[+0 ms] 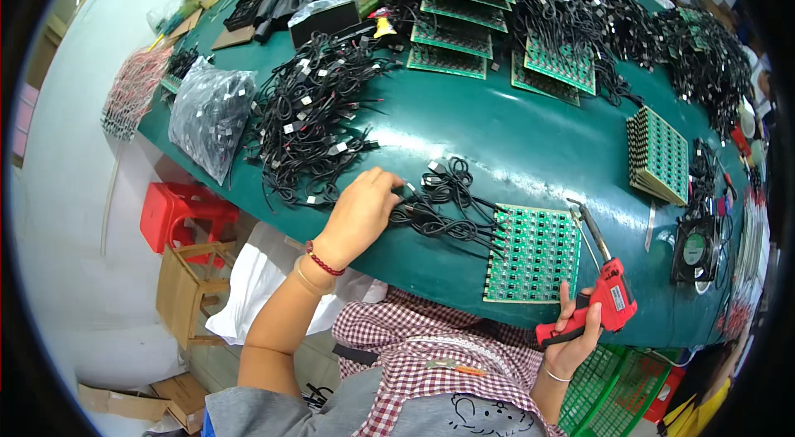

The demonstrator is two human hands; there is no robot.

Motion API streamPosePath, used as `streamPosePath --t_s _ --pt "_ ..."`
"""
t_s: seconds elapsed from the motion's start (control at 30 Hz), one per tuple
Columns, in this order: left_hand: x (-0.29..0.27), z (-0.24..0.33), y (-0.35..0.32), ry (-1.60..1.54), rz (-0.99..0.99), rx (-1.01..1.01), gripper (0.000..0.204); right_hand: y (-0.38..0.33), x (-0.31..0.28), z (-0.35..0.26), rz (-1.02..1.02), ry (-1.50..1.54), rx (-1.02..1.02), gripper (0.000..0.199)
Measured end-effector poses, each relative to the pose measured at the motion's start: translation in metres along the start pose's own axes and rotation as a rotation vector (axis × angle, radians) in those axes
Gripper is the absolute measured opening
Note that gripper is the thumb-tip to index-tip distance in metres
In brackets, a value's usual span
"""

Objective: The person solders electrical connections on an LED circuit board using a handheld soldering iron.

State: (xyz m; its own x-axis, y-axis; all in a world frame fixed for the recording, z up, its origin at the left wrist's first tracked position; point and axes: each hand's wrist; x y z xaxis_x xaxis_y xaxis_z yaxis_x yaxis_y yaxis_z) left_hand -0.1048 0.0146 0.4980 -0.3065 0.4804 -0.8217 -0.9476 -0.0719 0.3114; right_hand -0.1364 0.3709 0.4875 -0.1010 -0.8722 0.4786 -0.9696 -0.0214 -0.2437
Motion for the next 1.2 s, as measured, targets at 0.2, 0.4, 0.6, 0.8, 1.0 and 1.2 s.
streamPosePath --t_s 0.2,0.4,0.6,0.8,1.0,1.2 --pt "-0.022 0.011 0.011 -0.375 0.149 -0.197 0.013 -0.002 0.009 -0.003 0.069 -0.032 0.005 0.027" --pt "-0.027 0.055 0.012 -0.638 0.043 -0.205 0.014 -0.003 0.003 -0.005 -0.002 -0.031 0.029 0.028" --pt "0.013 0.095 0.019 -1.326 -0.207 -0.341 0.024 -0.004 0.009 -0.006 -0.001 -0.024 0.027 0.028" --pt "0.044 0.111 0.030 -1.175 -0.302 -0.262 0.025 -0.004 0.012 -0.010 0.010 0.001 0.064 0.027" --pt "0.054 0.113 0.031 -1.230 -0.314 -0.357 0.018 -0.006 0.008 -0.012 0.037 -0.004 0.081 0.028" --pt "0.058 0.116 0.029 -1.134 -0.353 -0.411 0.018 -0.005 0.007 -0.012 0.032 -0.006 0.092 0.030"
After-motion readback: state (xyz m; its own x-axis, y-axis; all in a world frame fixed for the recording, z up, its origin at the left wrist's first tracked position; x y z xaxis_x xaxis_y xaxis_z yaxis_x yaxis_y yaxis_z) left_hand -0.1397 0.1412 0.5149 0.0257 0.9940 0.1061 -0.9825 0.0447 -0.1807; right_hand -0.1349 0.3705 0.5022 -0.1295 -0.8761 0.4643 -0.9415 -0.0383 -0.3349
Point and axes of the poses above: each hand's wrist, its own y-axis towards the middle knuckle, its own x-axis out of the palm, z = x × y, and after that the axes turned 8 degrees about x, right-handed
